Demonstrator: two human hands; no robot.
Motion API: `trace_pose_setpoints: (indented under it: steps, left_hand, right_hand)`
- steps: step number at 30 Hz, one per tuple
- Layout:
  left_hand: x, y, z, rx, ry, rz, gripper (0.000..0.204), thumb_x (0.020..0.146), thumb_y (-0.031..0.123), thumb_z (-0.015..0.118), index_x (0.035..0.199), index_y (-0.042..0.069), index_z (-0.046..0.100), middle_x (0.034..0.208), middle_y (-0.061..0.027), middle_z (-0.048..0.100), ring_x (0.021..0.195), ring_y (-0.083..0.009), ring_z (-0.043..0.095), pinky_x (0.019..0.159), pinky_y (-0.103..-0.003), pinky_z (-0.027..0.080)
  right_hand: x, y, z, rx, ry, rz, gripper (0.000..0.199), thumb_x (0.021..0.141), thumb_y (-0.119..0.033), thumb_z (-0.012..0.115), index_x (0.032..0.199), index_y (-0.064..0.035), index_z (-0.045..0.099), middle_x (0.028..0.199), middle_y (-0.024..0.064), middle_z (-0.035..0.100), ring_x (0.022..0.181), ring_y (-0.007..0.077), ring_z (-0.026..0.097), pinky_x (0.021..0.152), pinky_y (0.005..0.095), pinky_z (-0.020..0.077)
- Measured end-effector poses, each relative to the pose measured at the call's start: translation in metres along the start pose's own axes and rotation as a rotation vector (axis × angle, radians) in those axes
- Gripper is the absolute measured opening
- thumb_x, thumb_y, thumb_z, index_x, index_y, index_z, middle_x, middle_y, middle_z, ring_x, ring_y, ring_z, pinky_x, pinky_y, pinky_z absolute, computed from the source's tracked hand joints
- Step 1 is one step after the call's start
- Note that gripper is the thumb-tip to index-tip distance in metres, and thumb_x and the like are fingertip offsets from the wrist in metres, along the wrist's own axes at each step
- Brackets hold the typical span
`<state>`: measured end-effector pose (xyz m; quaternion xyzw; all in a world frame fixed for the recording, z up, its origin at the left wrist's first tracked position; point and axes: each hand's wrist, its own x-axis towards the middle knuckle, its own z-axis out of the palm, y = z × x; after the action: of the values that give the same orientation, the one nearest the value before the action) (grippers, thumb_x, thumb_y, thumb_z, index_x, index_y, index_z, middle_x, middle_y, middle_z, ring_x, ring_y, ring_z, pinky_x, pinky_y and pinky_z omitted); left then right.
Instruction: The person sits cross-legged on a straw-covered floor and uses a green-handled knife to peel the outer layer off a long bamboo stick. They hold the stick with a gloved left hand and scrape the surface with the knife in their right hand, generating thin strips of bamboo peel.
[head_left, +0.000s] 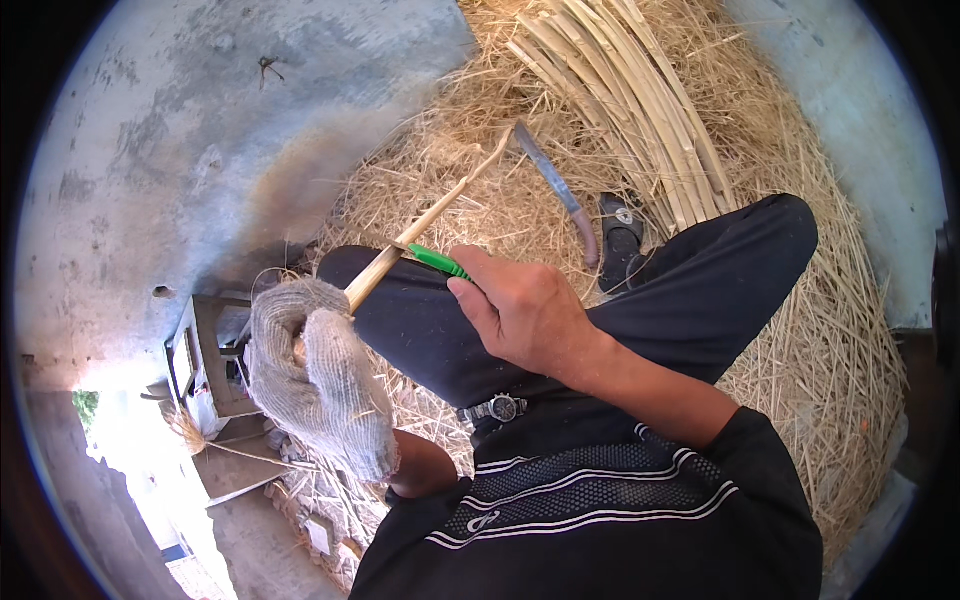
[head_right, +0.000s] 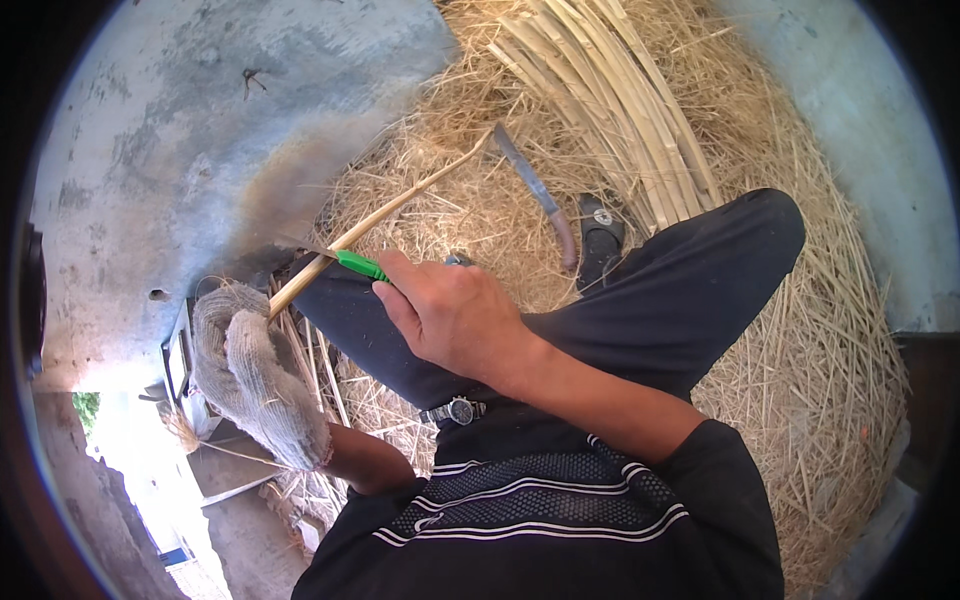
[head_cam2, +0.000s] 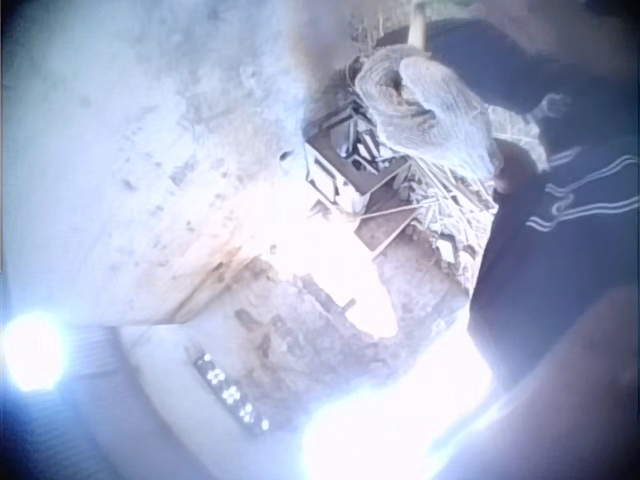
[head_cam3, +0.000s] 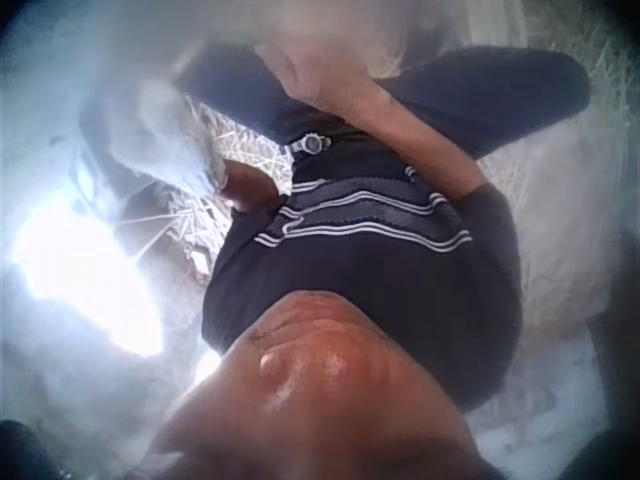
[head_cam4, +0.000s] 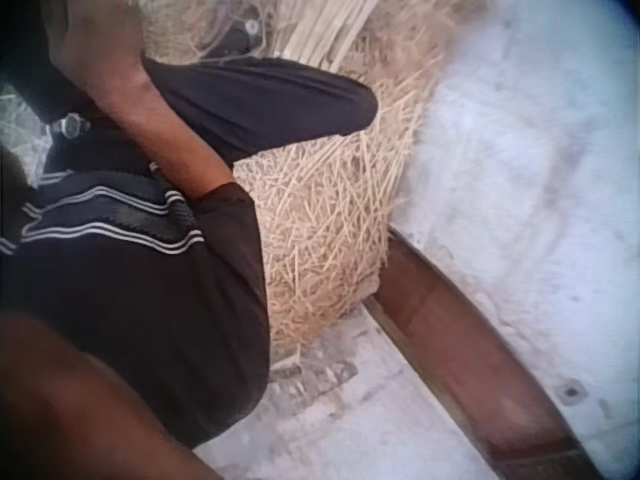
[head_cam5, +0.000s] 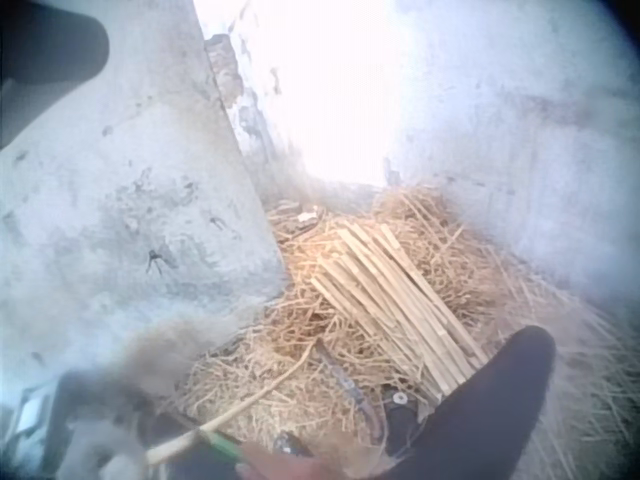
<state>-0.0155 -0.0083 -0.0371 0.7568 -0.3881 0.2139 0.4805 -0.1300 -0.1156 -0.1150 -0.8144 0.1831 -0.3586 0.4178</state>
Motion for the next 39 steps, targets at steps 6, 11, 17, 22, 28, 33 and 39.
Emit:
trace_pose_setpoints:
  steps: [6, 11, 17, 22, 28, 33, 39]
  left_hand:
    - [0.002, 0.006, 0.0, -0.085, -0.018, -0.071, 0.02, 0.085, 0.019, 0.062, 0.083, -0.001, 0.061, 0.079, -0.0087, 0.065, 0.071, -0.0184, 0.06, 0.071, -0.032, 0.049]
    - [0.0, -0.008, -0.01, 0.143, -0.051, 0.101, 0.019, 0.086, 0.018, 0.062, 0.083, -0.001, 0.062, 0.078, -0.0098, 0.065, 0.071, -0.0182, 0.061, 0.069, -0.032, 0.049]
    - [0.01, 0.018, 0.008, -0.14, -0.169, -0.019, 0.017, 0.088, 0.016, 0.058, 0.084, 0.001, 0.063, 0.078, -0.0103, 0.065, 0.069, -0.0166, 0.06, 0.067, -0.031, 0.049]
    - [-0.02, 0.001, 0.046, -0.05, -0.256, -0.157, 0.016, 0.092, 0.014, 0.056, 0.087, 0.0, 0.063, 0.079, -0.0055, 0.062, 0.069, -0.0124, 0.054, 0.064, -0.028, 0.045]
    - [-0.003, 0.019, 0.02, -0.052, 0.054, -0.11, 0.02, 0.086, 0.019, 0.075, 0.081, 0.001, 0.066, 0.08, -0.0065, 0.067, 0.071, -0.0135, 0.061, 0.066, -0.029, 0.051]
    - [-0.009, 0.002, 0.003, 0.245, 0.108, 0.129, 0.023, 0.094, 0.021, 0.065, 0.093, -0.001, 0.068, 0.081, -0.008, 0.065, 0.067, -0.0149, 0.06, 0.056, -0.028, 0.048]
    - [-0.008, -0.001, -0.009, 0.231, 0.0, 0.043, 0.028, 0.089, 0.015, 0.069, 0.113, 0.001, 0.066, 0.105, -0.0132, 0.068, 0.091, -0.0285, 0.067, 0.08, -0.039, 0.055]
  right_hand:
    - [-0.001, -0.025, -0.001, -0.079, 0.007, 0.023, 0.021, 0.098, -0.023, 0.057, 0.104, -0.0026, 0.056, 0.061, 0.016, 0.06, 0.052, 0.0349, 0.062, 0.048, 0.044, 0.0498]
    - [-0.001, -0.012, 0.006, -0.042, -0.02, 0.107, 0.023, 0.095, -0.018, 0.061, 0.112, -0.001, 0.059, 0.065, 0.0177, 0.059, 0.055, 0.0363, 0.062, 0.051, 0.0448, 0.0478]
    - [-0.003, 0.003, 0.018, -0.194, 0.059, 0.06, 0.022, 0.1, -0.027, 0.053, 0.1, -0.0057, 0.055, 0.056, 0.0157, 0.059, 0.05, 0.0365, 0.063, 0.045, 0.0451, 0.0504]
    - [-0.008, 0.021, 0.011, -0.23, -0.023, 0.2, 0.022, 0.1, -0.027, 0.053, 0.098, -0.0051, 0.056, 0.058, 0.0193, 0.059, 0.054, 0.0403, 0.063, 0.05, 0.051, 0.0489]
    - [-0.003, -0.004, -0.017, 0.075, -0.032, 0.133, 0.021, 0.098, -0.023, 0.058, 0.099, -0.0023, 0.055, 0.059, 0.017, 0.058, 0.053, 0.037, 0.061, 0.049, 0.0464, 0.0458]
    - [-0.013, -0.038, -0.027, 0.201, -0.048, 0.008, 0.02, 0.097, -0.02, 0.06, 0.099, -0.0011, 0.055, 0.066, 0.0144, 0.059, 0.055, 0.0325, 0.062, 0.049, 0.0412, 0.0467]
    - [-0.018, -0.031, -0.024, 0.213, -0.07, 0.063, 0.018, 0.096, -0.015, 0.06, 0.103, 0.0006, 0.058, 0.065, 0.0158, 0.058, 0.053, 0.0333, 0.062, 0.05, 0.0396, 0.0463]
